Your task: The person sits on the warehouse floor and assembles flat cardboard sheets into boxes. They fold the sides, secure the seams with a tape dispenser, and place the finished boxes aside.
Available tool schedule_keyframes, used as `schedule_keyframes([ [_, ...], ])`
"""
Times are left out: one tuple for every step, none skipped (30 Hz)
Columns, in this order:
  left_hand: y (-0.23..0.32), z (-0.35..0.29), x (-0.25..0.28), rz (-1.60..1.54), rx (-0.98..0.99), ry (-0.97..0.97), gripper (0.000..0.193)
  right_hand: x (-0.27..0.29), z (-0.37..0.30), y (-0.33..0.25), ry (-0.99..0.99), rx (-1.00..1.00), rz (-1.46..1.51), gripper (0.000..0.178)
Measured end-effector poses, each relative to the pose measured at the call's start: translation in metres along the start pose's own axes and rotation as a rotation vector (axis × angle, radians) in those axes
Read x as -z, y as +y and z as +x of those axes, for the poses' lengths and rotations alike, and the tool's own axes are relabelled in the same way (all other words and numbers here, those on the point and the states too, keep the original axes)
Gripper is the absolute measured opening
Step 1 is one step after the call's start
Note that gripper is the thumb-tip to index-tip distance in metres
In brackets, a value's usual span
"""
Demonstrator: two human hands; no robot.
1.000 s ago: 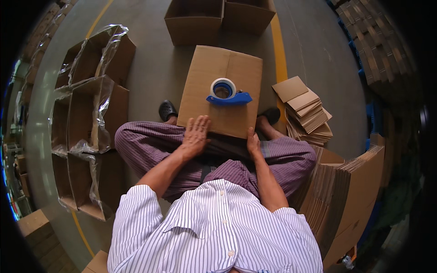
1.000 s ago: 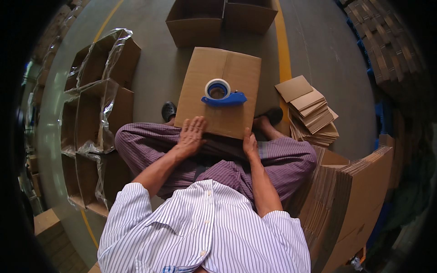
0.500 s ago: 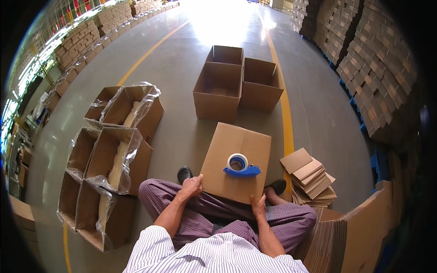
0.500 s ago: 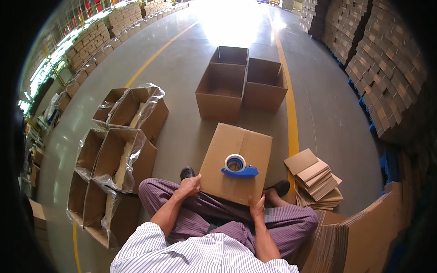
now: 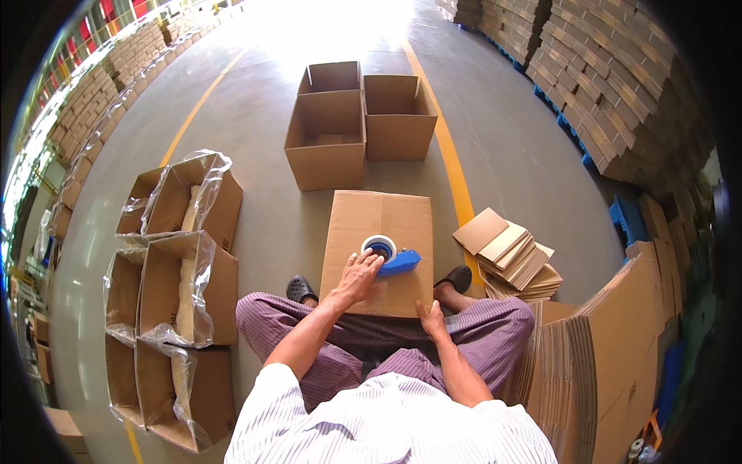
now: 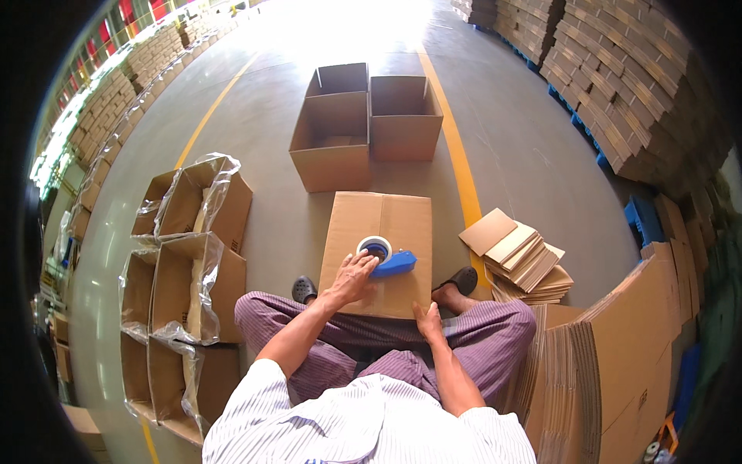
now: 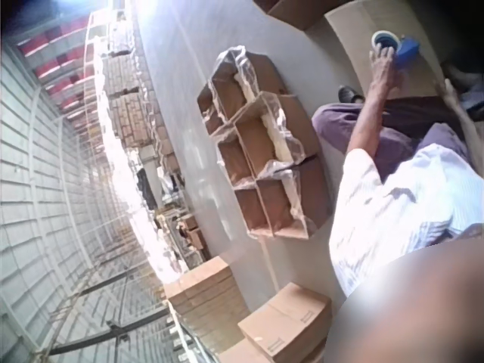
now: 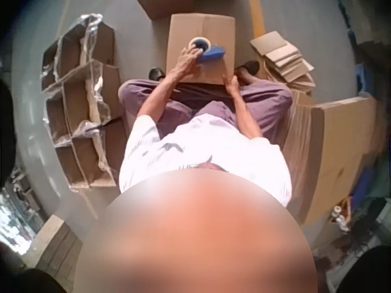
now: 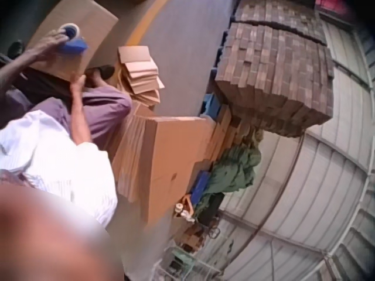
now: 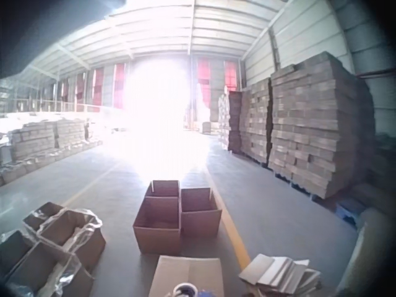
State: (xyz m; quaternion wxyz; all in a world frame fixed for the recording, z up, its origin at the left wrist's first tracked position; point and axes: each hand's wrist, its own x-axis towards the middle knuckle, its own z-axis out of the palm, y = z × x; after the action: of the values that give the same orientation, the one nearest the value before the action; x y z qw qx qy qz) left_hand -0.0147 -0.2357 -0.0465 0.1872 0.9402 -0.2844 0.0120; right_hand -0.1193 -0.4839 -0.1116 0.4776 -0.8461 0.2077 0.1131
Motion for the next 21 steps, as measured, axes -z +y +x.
schedule_keyframes([
  [0.002, 0.006, 0.001, 0.030, -0.021, -0.035, 0.068, 0.003, 0.000, 0.005, -0.005, -0.013, -0.006, 0.083],
  [0.004, 0.012, 0.002, 0.061, -0.039, -0.069, 0.067, 0.004, 0.002, 0.009, 0.005, -0.018, -0.037, 0.082],
  [0.005, 0.019, 0.004, 0.093, -0.057, -0.101, 0.066, 0.004, 0.006, 0.012, 0.014, -0.023, -0.070, 0.081],
  [0.004, 0.023, 0.006, 0.118, -0.081, -0.058, 0.055, 0.002, 0.006, 0.012, 0.012, -0.025, -0.099, 0.081],
  [0.003, 0.026, 0.009, 0.154, -0.061, -0.136, 0.052, 0.002, 0.008, 0.012, -0.010, -0.042, -0.150, 0.080],
  [0.001, 0.030, 0.012, 0.190, -0.040, -0.213, 0.050, 0.005, 0.012, 0.012, -0.032, -0.058, -0.202, 0.080],
  [0.001, 0.033, 0.016, 0.229, -0.019, -0.288, 0.048, 0.007, 0.019, 0.006, -0.054, -0.071, -0.252, 0.079],
  [-0.003, 0.033, 0.021, 0.187, -0.090, -0.172, 0.039, 0.013, 0.026, -0.002, -0.090, -0.087, -0.240, 0.077],
  [-0.010, 0.036, 0.028, 0.247, -0.064, -0.301, 0.039, 0.017, 0.035, -0.005, -0.077, -0.018, -0.240, 0.079],
  [-0.022, 0.036, 0.034, 0.289, -0.032, -0.316, 0.038, 0.021, 0.044, -0.015, -0.051, 0.031, -0.280, 0.080],
  [-0.035, 0.032, 0.039, 0.331, 0.006, -0.335, 0.038, 0.024, 0.053, -0.028, -0.030, 0.080, -0.321, 0.082],
  [-0.047, 0.027, 0.052, 0.311, 0.092, -0.324, 0.037, 0.027, 0.059, -0.050, -0.047, 0.144, -0.380, 0.082],
  [-0.053, 0.024, 0.067, 0.288, 0.169, -0.310, 0.036, 0.033, 0.066, -0.069, -0.055, 0.203, -0.439, 0.083],
  [-0.058, 0.025, 0.078, 0.187, 0.219, -0.205, 0.035, 0.034, 0.080, -0.076, -0.045, 0.295, -0.463, 0.080],
  [-0.063, 0.028, 0.088, 0.137, 0.281, -0.180, 0.036, 0.034, 0.094, -0.084, -0.037, 0.389, -0.485, 0.077],
  [-0.068, 0.024, 0.099, 0.079, 0.404, -0.150, 0.036, 0.027, 0.105, -0.102, -0.074, 0.452, -0.530, 0.076],
  [-0.073, 0.025, 0.105, 0.014, 0.512, -0.122, 0.036, 0.020, 0.118, -0.114, -0.093, 0.483, -0.550, 0.077],
  [-0.076, 0.023, 0.110, -0.135, 0.613, -0.056, 0.033, 0.011, 0.131, -0.127, -0.113, 0.517, -0.570, 0.077],
  [-0.081, 0.013, 0.112, -0.099, 0.603, 0.036, 0.031, -0.003, 0.142, -0.140, -0.145, 0.557, -0.585, 0.077],
  [-0.083, 0.012, 0.109, -0.074, 0.571, 0.122, 0.029, -0.010, 0.160, -0.141, -0.137, 0.546, -0.605, 0.078],
  [-0.086, 0.010, 0.107, -0.048, 0.539, 0.208, 0.027, -0.020, 0.178, -0.144, -0.130, 0.536, -0.625, 0.079],
])
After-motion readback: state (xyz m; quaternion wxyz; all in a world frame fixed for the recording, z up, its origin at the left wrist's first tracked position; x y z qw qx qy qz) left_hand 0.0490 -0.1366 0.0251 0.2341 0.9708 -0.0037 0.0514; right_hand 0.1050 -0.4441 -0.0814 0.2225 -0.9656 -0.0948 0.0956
